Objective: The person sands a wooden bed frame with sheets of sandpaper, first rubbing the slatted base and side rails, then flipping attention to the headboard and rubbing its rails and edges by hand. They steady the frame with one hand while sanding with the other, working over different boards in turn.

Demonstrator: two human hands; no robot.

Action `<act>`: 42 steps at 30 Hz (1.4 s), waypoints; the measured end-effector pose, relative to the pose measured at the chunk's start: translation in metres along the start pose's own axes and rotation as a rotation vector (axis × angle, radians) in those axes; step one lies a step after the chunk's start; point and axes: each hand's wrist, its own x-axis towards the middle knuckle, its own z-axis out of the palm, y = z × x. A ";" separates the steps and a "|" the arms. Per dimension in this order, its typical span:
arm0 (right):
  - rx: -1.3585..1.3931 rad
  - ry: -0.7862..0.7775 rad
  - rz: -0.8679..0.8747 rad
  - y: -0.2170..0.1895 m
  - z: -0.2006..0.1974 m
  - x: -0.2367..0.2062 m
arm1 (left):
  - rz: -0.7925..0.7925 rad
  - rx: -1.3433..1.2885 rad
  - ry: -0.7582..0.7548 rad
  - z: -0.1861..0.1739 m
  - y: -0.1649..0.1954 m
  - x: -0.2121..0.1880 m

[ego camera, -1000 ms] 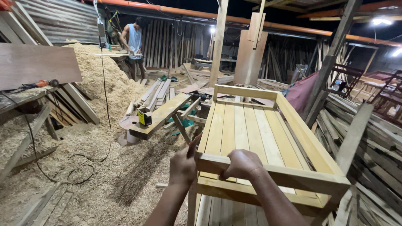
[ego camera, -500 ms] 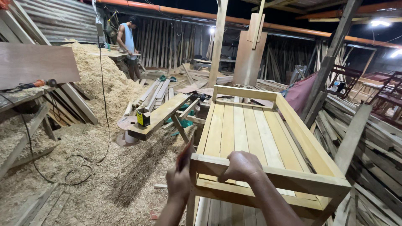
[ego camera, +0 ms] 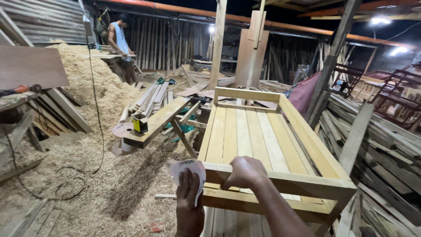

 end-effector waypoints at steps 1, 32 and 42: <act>0.004 0.012 -0.004 0.000 0.000 0.000 | 0.001 -0.009 0.022 0.004 0.001 -0.001; 0.023 0.012 0.006 0.001 -0.002 0.003 | 0.079 0.076 -0.026 0.022 -0.004 0.040; -0.004 0.010 0.011 -0.001 -0.001 0.005 | -0.232 0.229 -0.203 0.020 0.005 0.059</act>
